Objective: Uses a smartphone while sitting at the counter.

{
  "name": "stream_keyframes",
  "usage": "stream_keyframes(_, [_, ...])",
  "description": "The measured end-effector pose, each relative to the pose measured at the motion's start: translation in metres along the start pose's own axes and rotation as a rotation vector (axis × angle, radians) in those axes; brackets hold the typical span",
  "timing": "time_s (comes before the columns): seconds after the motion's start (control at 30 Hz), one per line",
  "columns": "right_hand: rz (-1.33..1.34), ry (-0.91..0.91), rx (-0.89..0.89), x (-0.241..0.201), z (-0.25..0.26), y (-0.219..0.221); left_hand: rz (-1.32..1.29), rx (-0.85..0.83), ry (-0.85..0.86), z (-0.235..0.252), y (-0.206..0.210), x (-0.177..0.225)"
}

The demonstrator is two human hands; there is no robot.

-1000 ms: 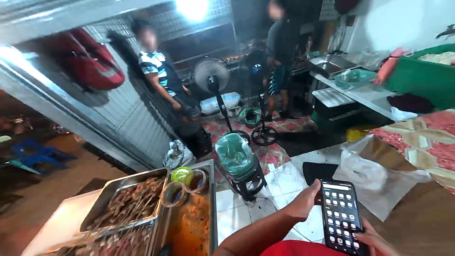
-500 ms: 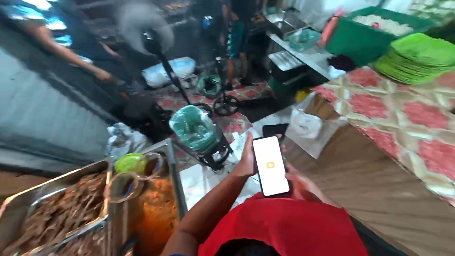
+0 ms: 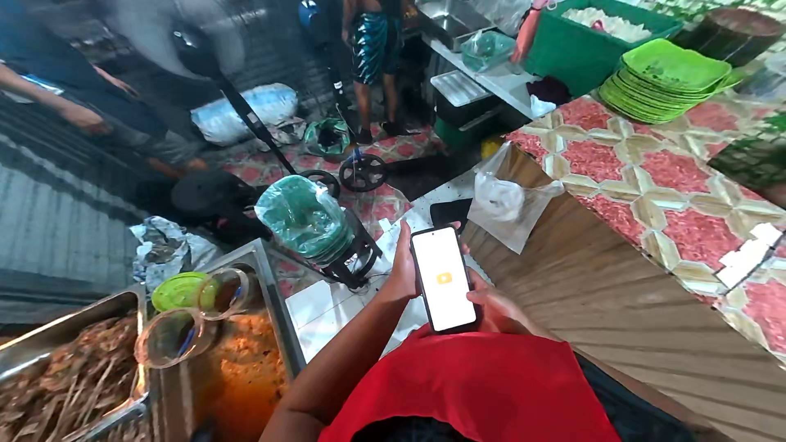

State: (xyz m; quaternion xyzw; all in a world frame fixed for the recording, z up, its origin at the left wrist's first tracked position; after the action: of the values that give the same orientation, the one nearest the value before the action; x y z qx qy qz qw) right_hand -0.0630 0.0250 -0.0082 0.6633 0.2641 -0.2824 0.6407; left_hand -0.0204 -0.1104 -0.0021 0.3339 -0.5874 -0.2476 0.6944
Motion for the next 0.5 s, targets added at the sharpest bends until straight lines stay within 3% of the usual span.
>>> stream_keyframes(0.27, [0.010,-0.039,-0.022,-0.001,-0.004,-0.005,0.004,-0.003,-0.015,0.001,0.002,-0.005])
stream_keyframes(0.4, [0.010,-0.011,0.119,-0.006,-0.009,-0.005,0.114,0.215,-0.042,-0.014,0.003,-0.009])
stream_keyframes(0.5, [-0.015,-0.004,0.191,-0.012,-0.012,-0.011,0.128,0.184,-0.081,-0.023,0.007,-0.020])
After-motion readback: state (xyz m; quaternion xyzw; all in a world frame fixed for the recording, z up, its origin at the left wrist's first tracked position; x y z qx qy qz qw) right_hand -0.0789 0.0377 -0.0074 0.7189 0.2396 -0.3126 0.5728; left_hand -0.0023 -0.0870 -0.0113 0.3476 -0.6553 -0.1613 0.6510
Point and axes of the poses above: each hand's wrist, its own z-axis towards the middle knuckle, its own y-axis out of the palm, x = y × z, the point moved 6 cm from there along z, towards the middle knuckle, and after that the axes turned 12 degrees about -x, right-handed, at the moved point
